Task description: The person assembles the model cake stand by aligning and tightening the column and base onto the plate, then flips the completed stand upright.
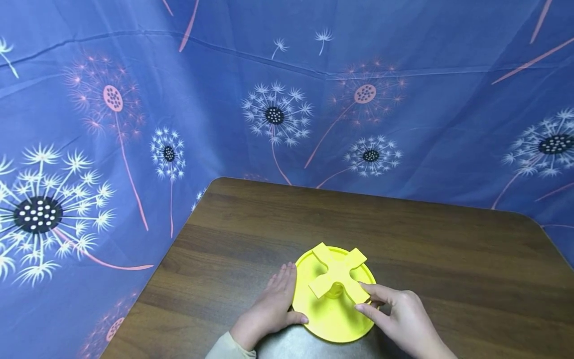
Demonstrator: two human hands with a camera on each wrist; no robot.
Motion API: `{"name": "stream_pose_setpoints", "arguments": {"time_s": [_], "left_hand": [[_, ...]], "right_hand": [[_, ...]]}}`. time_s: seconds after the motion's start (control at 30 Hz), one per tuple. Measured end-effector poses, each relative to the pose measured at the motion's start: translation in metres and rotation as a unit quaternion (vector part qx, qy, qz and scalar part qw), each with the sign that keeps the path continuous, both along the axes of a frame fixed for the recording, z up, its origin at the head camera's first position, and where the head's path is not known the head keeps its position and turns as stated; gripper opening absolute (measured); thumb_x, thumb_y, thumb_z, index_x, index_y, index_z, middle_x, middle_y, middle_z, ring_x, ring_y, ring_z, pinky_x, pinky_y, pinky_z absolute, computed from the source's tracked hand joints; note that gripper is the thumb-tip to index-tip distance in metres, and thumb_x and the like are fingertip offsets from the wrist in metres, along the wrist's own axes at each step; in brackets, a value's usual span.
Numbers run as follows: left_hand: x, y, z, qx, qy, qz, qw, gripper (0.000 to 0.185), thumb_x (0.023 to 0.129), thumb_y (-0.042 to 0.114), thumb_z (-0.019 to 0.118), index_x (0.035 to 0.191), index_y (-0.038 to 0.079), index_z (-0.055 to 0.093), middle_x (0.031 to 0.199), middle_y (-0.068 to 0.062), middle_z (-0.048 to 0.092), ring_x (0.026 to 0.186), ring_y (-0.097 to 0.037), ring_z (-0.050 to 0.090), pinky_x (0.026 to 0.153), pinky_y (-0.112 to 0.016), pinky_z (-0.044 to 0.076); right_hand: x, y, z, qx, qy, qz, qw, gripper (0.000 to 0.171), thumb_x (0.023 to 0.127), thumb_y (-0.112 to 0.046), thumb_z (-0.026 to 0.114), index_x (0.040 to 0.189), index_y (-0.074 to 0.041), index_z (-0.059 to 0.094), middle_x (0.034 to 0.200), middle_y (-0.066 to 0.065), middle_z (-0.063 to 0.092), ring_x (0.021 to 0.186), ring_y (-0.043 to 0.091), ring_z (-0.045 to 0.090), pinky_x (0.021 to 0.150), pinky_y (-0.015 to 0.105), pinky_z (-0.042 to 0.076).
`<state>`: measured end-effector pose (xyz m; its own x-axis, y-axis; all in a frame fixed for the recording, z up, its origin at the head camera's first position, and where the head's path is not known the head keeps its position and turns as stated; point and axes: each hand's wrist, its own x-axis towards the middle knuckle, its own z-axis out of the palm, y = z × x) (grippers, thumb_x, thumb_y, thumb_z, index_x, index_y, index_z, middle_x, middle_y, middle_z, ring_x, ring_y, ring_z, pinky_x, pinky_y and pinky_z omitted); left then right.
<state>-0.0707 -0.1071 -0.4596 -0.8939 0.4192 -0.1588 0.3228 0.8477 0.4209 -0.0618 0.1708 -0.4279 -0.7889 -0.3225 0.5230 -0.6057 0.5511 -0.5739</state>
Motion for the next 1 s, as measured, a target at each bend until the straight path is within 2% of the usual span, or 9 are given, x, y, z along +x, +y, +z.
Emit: {"name": "stream_pose_setpoints", "arguments": {"time_s": [0.2,0.33,0.47,0.6,0.63,0.7,0.77,0.87,1.0], "left_hand": [[-0.003,-0.003,0.000,0.020,0.000,-0.005,0.9998,0.111,0.078,0.050,0.075,0.152,-0.008,0.015,0.158,-0.025,0.018,0.146,-0.034,0.018,0.116,-0.048,0.022],[-0.004,-0.005,0.000,0.021,0.002,-0.013,0.9997,0.111,0.079,0.052,0.073,0.152,-0.008,0.015,0.158,-0.024,0.018,0.146,-0.034,0.019,0.116,-0.048,0.023],[-0.005,-0.007,-0.001,0.023,0.004,-0.020,0.9995,0.110,0.079,0.054,0.072,0.152,-0.007,0.016,0.158,-0.023,0.019,0.146,-0.034,0.019,0.116,-0.047,0.023],[-0.009,-0.011,0.000,0.026,0.017,-0.028,0.9992,0.108,0.078,0.051,0.075,0.151,-0.006,0.020,0.157,-0.022,0.024,0.145,-0.034,0.023,0.116,-0.047,0.025],[-0.010,-0.012,0.001,0.029,0.017,-0.028,0.9990,0.108,0.077,0.049,0.077,0.151,-0.006,0.022,0.156,-0.022,0.025,0.144,-0.034,0.024,0.116,-0.047,0.025],[-0.013,-0.014,0.001,0.036,0.015,-0.030,0.9988,0.109,0.074,0.047,0.079,0.151,-0.006,0.023,0.156,-0.022,0.027,0.144,-0.034,0.025,0.116,-0.047,0.025],[-0.014,-0.015,0.000,0.043,0.007,-0.030,0.9986,0.112,0.070,0.046,0.082,0.151,-0.006,0.023,0.156,-0.022,0.028,0.144,-0.034,0.024,0.116,-0.047,0.024],[-0.016,-0.016,-0.002,0.048,0.000,-0.031,0.9984,0.117,0.066,0.046,0.084,0.151,-0.006,0.023,0.155,-0.023,0.028,0.144,-0.034,0.024,0.116,-0.047,0.024],[-0.018,-0.017,-0.003,0.049,0.002,-0.031,0.9983,0.119,0.063,0.047,0.085,0.151,-0.005,0.024,0.154,-0.024,0.030,0.144,-0.033,0.026,0.115,-0.047,0.025]], "right_hand": [[-0.002,0.003,-0.001,0.009,0.005,0.015,1.000,0.043,0.065,-0.006,0.087,0.106,-0.009,0.074,0.078,-0.021,0.066,0.067,-0.005,0.059,0.056,0.012,0.043],[-0.006,0.009,-0.005,0.027,-0.009,0.026,0.999,0.049,0.067,-0.013,0.088,0.112,-0.014,0.072,0.094,-0.015,0.070,0.078,0.000,0.064,0.067,0.011,0.048],[-0.010,0.017,-0.012,0.062,-0.011,0.014,0.998,0.057,0.066,-0.023,0.089,0.119,-0.017,0.070,0.111,-0.008,0.070,0.098,0.009,0.066,0.084,0.007,0.043],[-0.013,0.025,-0.020,0.107,-0.046,-0.006,0.993,0.077,0.068,-0.038,0.087,0.136,-0.017,0.057,0.130,0.005,0.061,0.119,0.026,0.055,0.093,0.032,0.047],[-0.014,0.027,-0.023,0.116,-0.063,-0.006,0.991,0.084,0.069,-0.043,0.086,0.141,-0.017,0.052,0.135,0.008,0.057,0.124,0.030,0.051,0.093,0.038,0.046],[-0.015,0.030,-0.028,0.120,-0.107,0.009,0.987,0.097,0.069,-0.047,0.085,0.149,-0.017,0.040,0.144,0.013,0.048,0.130,0.038,0.043,0.103,0.038,0.039],[-0.017,0.034,-0.033,0.119,-0.139,0.035,0.983,0.107,0.068,-0.050,0.084,0.153,-0.014,0.031,0.150,0.016,0.040,0.133,0.044,0.037,0.112,0.026,0.027],[-0.020,0.039,-0.039,0.124,-0.163,0.061,0.977,0.118,0.064,-0.054,0.084,0.155,-0.011,0.024,0.154,0.016,0.034,0.134,0.047,0.033,0.105,0.001,0.004],[-0.026,0.044,-0.045,0.136,-0.163,0.076,0.974,0.126,0.058,-0.058,0.084,0.155,-0.006,0.022,0.154,0.018,0.033,0.135,0.048,0.032,0.106,0.003,-0.001]]}}
